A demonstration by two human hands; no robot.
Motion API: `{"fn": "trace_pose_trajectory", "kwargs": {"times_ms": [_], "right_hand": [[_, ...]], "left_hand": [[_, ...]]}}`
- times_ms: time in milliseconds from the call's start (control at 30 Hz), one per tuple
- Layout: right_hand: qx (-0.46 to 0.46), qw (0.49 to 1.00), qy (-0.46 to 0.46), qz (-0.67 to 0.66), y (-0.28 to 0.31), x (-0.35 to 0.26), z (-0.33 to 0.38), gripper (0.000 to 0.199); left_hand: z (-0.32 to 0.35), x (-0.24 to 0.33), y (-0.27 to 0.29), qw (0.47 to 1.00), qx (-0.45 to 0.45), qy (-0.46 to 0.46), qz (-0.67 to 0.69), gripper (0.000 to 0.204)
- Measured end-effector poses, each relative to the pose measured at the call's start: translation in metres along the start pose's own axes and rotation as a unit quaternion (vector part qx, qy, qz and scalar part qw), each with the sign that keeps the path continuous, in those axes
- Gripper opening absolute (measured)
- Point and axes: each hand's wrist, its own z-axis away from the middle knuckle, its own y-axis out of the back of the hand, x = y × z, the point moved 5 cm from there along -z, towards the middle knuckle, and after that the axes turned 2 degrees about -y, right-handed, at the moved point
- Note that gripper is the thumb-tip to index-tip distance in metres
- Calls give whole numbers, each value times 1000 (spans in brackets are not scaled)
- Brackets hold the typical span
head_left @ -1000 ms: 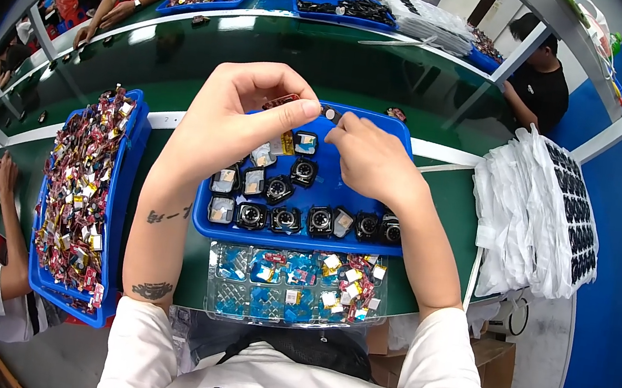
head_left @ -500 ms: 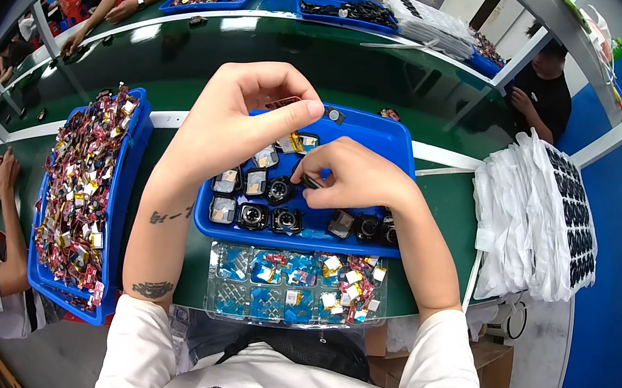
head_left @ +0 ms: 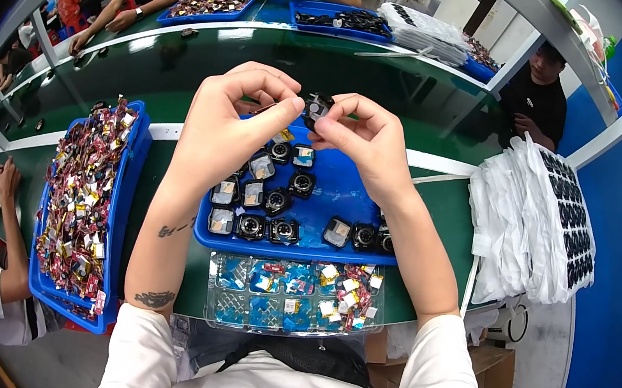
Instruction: Manually assemble small electronic sensor or camera modules at a workstation.
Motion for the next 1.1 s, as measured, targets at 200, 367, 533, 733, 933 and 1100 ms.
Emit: {"fn": "trace_pose_trajectory", "kwargs": {"times_ms": [200, 367, 533, 733, 933, 1100], "right_hand": [[22, 996, 45, 77, 9, 1, -1, 29], [4, 989, 31, 144, 6, 5, -4, 22], [95, 992, -22, 83, 11, 1, 4, 14], [60, 998, 12, 11, -7, -8, 11, 25], [35, 999, 9, 34, -11, -6, 13, 27], [28, 999, 11, 43, -11, -5, 14, 27]], "left_hand": [[-1, 0, -5, 1000, 19, -3, 6, 12], [1, -1, -8, 1000, -16, 13, 2, 7], [3, 0, -9, 999, 38, -8, -35, 11], [6, 0, -12, 989, 68, -39, -125, 9], [8, 9, -18, 983, 56, -61, -166, 8], [8, 7, -18, 981, 55, -64, -174, 9]]}}
